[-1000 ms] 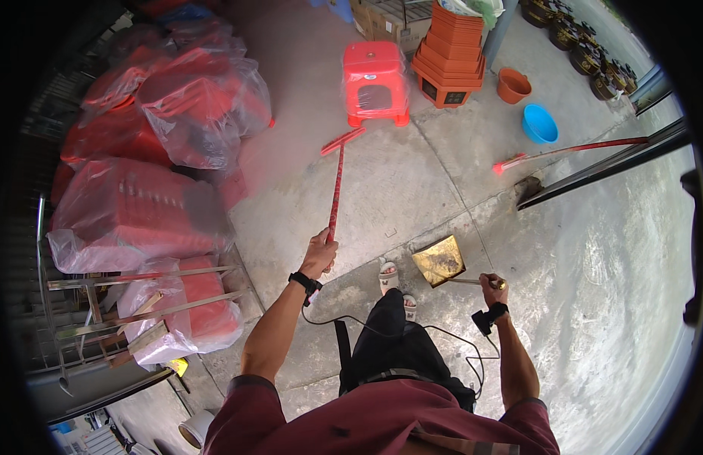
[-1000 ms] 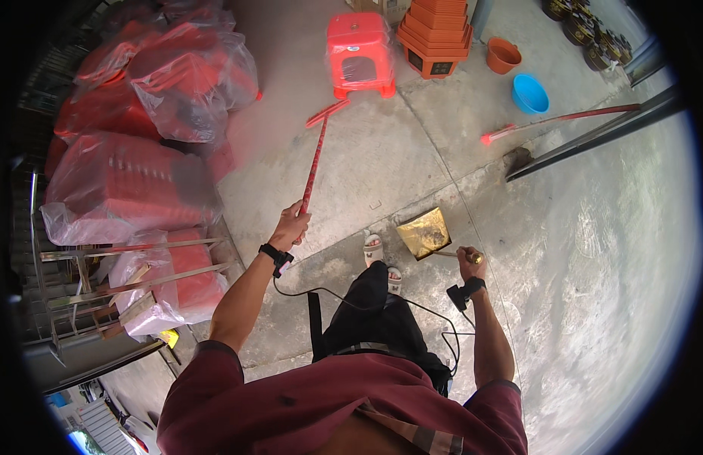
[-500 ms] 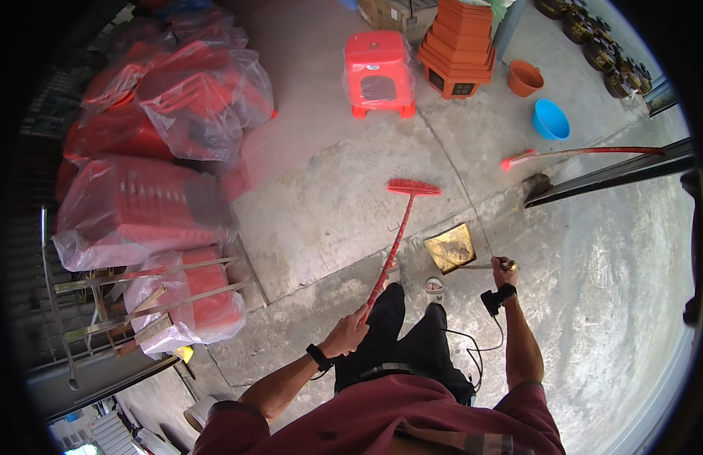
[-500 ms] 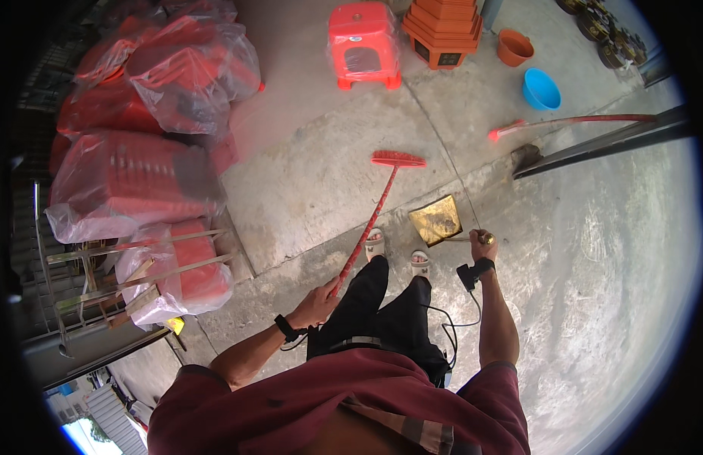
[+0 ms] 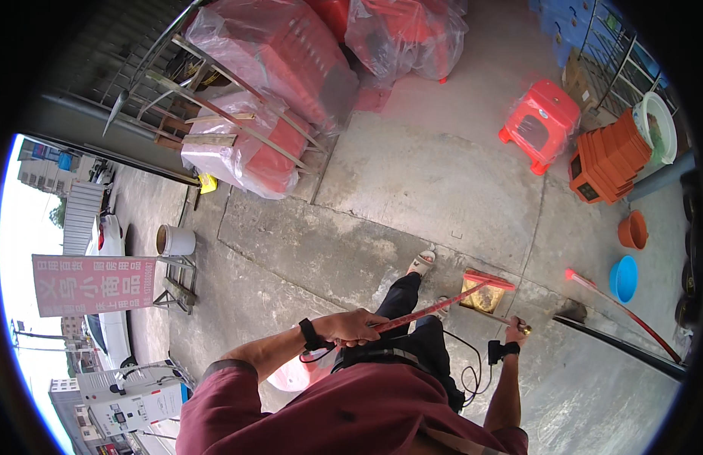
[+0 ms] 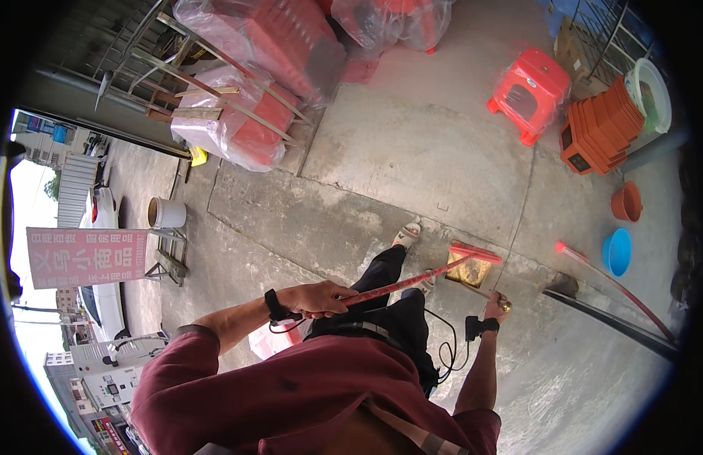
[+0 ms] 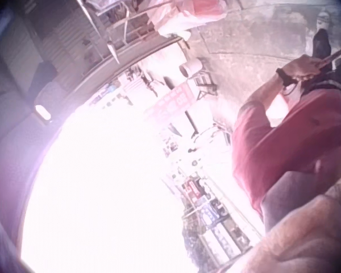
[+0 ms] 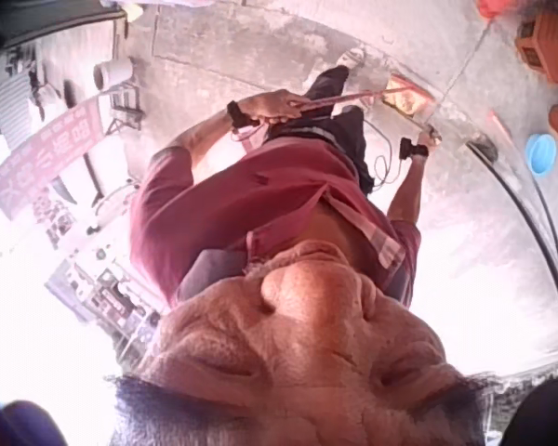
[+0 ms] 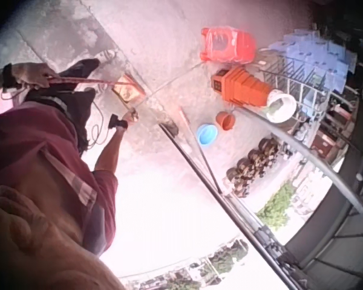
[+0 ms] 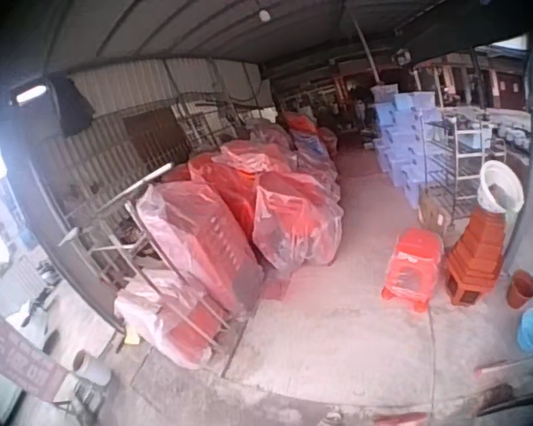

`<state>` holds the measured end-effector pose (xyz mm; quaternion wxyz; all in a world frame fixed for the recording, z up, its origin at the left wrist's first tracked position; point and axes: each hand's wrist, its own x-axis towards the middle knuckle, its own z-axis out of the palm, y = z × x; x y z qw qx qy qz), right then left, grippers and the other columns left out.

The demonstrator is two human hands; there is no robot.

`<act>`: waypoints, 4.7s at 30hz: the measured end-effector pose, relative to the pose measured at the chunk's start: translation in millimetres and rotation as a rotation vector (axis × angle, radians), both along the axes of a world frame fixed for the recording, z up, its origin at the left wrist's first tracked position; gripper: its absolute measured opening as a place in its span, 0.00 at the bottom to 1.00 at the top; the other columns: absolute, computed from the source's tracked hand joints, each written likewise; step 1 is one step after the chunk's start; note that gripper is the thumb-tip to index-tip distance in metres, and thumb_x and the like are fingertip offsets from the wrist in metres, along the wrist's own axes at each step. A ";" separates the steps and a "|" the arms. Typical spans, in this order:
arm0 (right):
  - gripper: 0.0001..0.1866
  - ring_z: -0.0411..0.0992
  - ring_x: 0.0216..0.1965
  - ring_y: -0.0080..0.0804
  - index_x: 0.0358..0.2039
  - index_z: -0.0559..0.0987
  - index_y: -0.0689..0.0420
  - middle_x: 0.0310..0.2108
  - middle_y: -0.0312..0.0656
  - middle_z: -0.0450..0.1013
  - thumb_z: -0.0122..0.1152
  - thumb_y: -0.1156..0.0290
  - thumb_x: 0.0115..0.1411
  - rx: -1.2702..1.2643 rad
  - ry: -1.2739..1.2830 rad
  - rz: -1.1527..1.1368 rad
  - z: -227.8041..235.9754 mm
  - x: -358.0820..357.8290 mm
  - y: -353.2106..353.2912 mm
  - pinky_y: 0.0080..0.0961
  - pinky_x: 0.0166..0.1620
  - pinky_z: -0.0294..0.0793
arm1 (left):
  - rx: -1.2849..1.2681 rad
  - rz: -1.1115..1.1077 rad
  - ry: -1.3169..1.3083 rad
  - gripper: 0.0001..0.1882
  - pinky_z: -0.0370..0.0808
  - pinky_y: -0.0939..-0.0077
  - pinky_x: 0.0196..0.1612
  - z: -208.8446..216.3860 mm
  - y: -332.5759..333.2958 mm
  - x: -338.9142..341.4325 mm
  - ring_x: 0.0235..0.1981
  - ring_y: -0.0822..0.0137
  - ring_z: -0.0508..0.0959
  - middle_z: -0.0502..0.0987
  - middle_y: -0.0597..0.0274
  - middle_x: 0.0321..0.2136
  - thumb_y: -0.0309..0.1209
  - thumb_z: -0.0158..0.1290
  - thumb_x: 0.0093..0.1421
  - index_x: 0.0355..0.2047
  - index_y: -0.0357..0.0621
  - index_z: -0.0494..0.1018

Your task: The person sweeps a concrete floor using a broom and dustpan, collecting debris and depositing it into a bucket. They move between indoor and outdoor areas, sweeping around stacked plastic chairs and containers.

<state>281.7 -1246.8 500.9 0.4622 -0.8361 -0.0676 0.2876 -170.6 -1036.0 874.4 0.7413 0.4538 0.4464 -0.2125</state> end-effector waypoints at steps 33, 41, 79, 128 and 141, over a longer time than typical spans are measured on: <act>0.19 0.70 0.24 0.26 0.29 0.81 0.63 0.22 0.36 0.76 0.66 0.56 0.60 0.057 -0.086 0.451 96.0 -287.0 232.9 0.30 0.33 0.72 | 0.745 0.115 0.088 0.35 0.77 0.51 0.32 -60.7 -176.7 -259.9 0.28 0.42 0.80 0.77 0.39 0.27 0.28 0.49 0.60 0.69 0.54 0.59; 0.19 0.72 0.24 0.25 0.31 0.79 0.60 0.24 0.34 0.76 0.69 0.55 0.59 0.140 0.074 0.517 89.7 -415.2 313.1 0.30 0.28 0.76 | 0.758 0.109 0.330 0.38 0.75 0.46 0.29 -101.6 -212.4 -286.4 0.26 0.40 0.80 0.78 0.39 0.25 0.29 0.48 0.60 0.72 0.56 0.53; 0.04 0.65 0.15 0.25 0.26 0.70 0.57 0.21 0.37 0.69 0.57 0.75 0.51 -0.478 1.836 -0.025 39.4 -582.7 462.0 0.19 0.14 0.64 | 0.371 0.456 0.638 0.38 0.78 0.48 0.37 -67.1 -189.5 -340.9 0.36 0.44 0.82 0.82 0.51 0.35 0.29 0.49 0.61 0.69 0.84 0.57; 0.05 0.69 0.17 0.22 0.27 0.72 0.60 0.21 0.35 0.72 0.60 0.76 0.56 -0.742 1.628 0.462 87.7 -1355.2 603.0 0.16 0.15 0.60 | 0.340 0.773 0.712 0.35 0.78 0.53 0.43 -84.5 -127.5 -1023.1 0.41 0.45 0.81 0.82 0.52 0.43 0.30 0.55 0.59 0.67 0.71 0.63; 0.04 0.69 0.18 0.21 0.25 0.72 0.58 0.22 0.35 0.72 0.59 0.77 0.55 -0.549 1.702 0.319 128.3 -1511.8 570.8 0.16 0.15 0.62 | 0.548 0.589 0.606 0.36 0.79 0.50 0.39 -96.7 -130.5 -1316.8 0.36 0.44 0.82 0.82 0.49 0.36 0.30 0.52 0.57 0.66 0.76 0.64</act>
